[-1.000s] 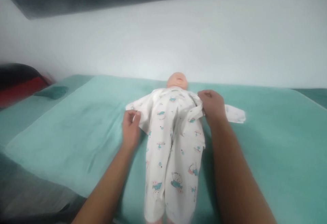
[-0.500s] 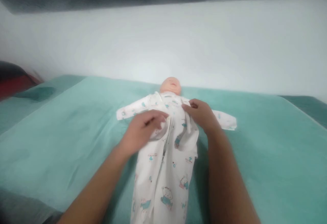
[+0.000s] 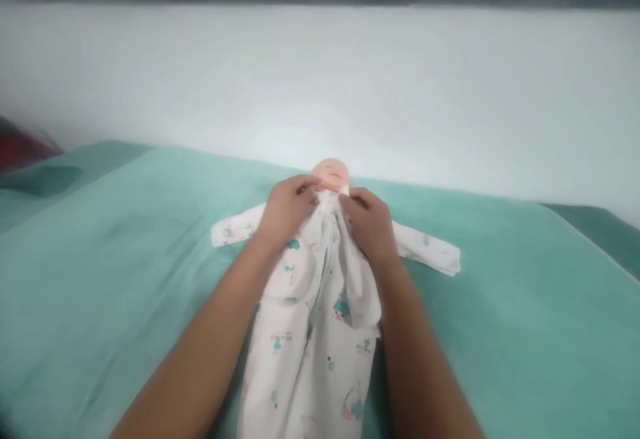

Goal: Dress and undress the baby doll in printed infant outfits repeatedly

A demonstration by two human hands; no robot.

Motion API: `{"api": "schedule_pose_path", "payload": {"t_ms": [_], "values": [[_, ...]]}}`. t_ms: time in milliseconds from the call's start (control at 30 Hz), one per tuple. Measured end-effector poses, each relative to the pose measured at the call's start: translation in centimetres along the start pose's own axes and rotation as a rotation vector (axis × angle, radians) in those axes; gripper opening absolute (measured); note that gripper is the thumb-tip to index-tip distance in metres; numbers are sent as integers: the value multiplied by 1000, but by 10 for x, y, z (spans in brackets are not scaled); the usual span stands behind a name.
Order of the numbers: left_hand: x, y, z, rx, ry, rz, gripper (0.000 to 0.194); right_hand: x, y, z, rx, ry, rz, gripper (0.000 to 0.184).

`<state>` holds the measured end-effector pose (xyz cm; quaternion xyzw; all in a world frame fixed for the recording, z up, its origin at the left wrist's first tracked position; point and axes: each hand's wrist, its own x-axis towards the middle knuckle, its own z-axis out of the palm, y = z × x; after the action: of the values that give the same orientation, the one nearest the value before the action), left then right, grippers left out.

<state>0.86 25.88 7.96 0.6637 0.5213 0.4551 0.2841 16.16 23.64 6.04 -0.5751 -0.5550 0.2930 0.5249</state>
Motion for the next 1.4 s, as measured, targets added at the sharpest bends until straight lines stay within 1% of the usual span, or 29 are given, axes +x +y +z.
{"api": "schedule_pose_path", "payload": {"t_ms": [67,133,200,433,500,600,767,900,967,1067,1233,1400], "values": [[8,0,1,78,-8,-41,20,-2,-2,3,-20,53,-8,17],[13,-1,3,167,-53,-27,18,-4,-4,6,-37,71,-10,16],[14,-3,5,204,-84,-15,19,-5,-5,9,-41,59,-5,16],[16,-6,7,256,-130,30,19,-6,-4,10,1,40,3,15],[17,-7,8,229,-151,15,17,-5,-2,10,16,42,5,16],[16,-8,7,173,-145,-11,12,-5,1,11,49,46,5,17],[13,-4,5,48,-102,48,14,-5,2,11,71,10,16,24],[11,2,4,-144,-98,-35,11,-6,1,9,116,-32,2,28],[10,5,3,-193,-107,-87,9,-6,2,8,139,-61,-8,30],[9,7,3,-226,-111,-126,8,-6,2,7,157,-94,-5,32],[10,4,5,-279,-92,-161,4,-4,4,7,121,-95,3,30],[11,1,7,-222,-80,-118,4,-3,3,6,118,-100,34,32]]}}
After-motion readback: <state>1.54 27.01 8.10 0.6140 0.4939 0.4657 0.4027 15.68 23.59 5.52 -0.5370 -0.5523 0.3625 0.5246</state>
